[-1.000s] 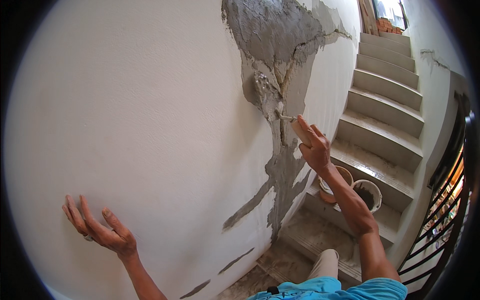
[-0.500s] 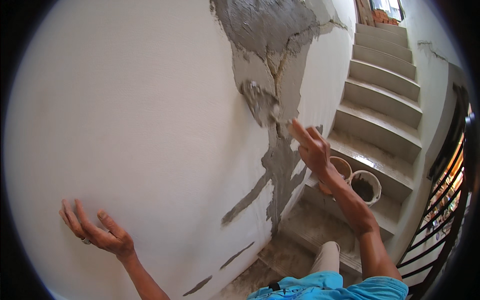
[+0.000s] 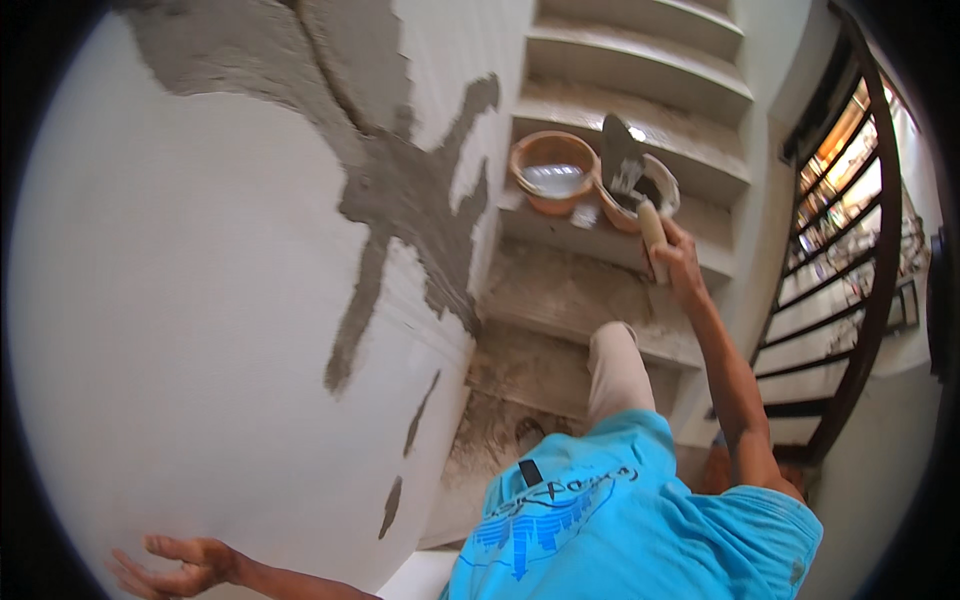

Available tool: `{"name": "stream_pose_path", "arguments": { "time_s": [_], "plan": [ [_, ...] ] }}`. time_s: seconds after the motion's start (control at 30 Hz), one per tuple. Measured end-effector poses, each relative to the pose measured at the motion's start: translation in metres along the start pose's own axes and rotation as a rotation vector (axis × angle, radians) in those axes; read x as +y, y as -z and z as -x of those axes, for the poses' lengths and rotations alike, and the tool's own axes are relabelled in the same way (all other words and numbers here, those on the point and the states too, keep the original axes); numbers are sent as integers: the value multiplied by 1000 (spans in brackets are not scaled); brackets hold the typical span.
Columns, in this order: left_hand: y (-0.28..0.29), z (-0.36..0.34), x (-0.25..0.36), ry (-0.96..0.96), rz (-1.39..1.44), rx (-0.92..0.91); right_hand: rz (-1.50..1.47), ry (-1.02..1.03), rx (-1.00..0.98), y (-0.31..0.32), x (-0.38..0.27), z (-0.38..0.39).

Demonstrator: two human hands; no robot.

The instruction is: The person applies plaster to a vertical wall using a trowel. They repeatedly scoop plaster from a bucket placed on the stairs and spread it onto the wall surface to fill a damaged area.

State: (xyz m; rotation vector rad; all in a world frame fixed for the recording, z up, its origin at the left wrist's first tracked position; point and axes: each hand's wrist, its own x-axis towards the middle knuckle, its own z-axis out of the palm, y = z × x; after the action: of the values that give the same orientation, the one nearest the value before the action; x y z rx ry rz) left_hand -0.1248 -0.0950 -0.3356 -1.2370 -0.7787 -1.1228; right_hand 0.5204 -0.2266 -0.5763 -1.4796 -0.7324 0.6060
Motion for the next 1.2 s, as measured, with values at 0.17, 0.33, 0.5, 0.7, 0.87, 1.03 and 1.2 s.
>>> {"name": "stream_pose_path", "arguments": {
  "time_s": [0.17,0.33,0.5,0.7,0.87,1.03,1.2],
  "plan": [
    [-1,24,40,61,21,-150,129,-168,122,70,20,-14],
    [-14,19,60,104,151,-181,647,-212,197,105,18,-45],
    [-35,16,76,65,162,-190,1374,205,154,147,52,-119],
    [-52,19,81,26,170,-211,1646,132,4,146,83,-198],
    [-57,23,85,-104,41,-224,1666,82,-31,146,122,-233],
    [-62,24,85,-96,78,-190,1552,33,80,148,171,-255],
    [-57,21,92,-100,-43,-241,1507,-114,101,132,185,-261]
  ]
}}
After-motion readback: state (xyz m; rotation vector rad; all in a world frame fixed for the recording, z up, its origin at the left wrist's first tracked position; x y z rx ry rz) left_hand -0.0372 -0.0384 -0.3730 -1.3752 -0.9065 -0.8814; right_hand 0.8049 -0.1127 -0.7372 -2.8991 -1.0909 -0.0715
